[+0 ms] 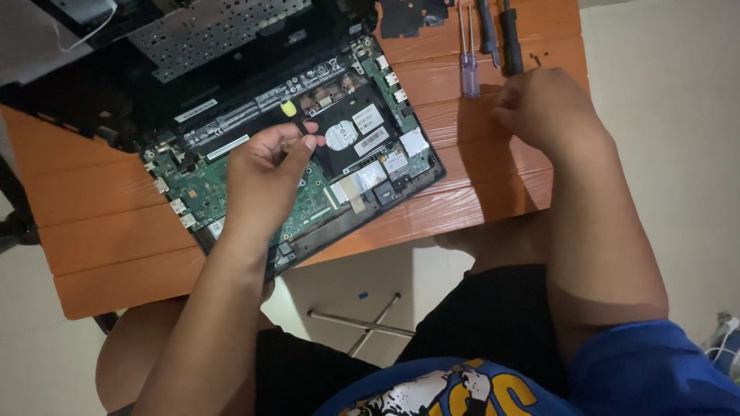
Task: Disassembling a laptop by removing internal screws and disconnecting internal components.
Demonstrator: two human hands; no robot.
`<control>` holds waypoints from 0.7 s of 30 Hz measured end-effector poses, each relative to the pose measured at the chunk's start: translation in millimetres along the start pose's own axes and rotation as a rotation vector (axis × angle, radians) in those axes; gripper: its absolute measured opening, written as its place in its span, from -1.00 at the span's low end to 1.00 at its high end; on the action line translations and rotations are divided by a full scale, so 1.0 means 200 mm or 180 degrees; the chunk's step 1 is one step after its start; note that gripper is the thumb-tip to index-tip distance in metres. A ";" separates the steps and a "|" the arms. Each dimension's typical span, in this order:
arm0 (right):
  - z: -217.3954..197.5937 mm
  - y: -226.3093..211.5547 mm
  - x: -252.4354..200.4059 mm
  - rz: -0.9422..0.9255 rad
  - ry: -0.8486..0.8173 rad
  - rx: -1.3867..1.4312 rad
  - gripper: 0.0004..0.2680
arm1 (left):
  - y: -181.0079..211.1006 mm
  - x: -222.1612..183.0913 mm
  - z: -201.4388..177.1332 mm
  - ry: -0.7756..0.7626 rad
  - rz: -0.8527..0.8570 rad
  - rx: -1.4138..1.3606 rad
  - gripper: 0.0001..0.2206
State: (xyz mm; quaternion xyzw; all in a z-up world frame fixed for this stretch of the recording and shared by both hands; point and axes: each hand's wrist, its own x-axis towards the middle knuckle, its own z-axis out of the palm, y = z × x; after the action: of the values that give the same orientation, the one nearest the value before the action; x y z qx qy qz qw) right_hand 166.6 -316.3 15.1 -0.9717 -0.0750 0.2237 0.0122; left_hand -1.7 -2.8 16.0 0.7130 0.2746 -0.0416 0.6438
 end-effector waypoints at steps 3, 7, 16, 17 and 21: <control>-0.07 -0.08 -0.06 0.0153 -0.0137 0.0119 -0.88 | 0.00 0.00 0.00 -0.0017 -0.0031 0.0008 -0.83; -0.07 -0.05 -0.08 0.0193 -0.0126 0.0275 -0.79 | 0.00 0.00 0.00 -0.0016 -0.0017 0.0016 -0.81; -0.03 -0.11 -0.10 -0.1312 0.0967 0.0703 -0.89 | -0.01 0.00 0.00 -0.0020 -0.0011 -0.0009 -0.81; -0.04 -0.13 -0.10 -0.1106 0.0756 0.0621 -0.83 | -0.01 0.01 0.00 -0.0010 0.0032 0.0003 -0.82; -0.04 -0.15 -0.10 -0.0937 0.0524 0.0528 -0.71 | 0.00 0.00 0.00 -0.0022 0.0063 0.0017 -0.82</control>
State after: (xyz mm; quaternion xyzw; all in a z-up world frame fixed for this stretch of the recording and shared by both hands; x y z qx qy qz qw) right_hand 147.5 -289.7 32.4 -0.9609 -0.1964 0.1446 0.1310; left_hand -1.6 -2.2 15.4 0.7172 0.2652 -0.0385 0.6433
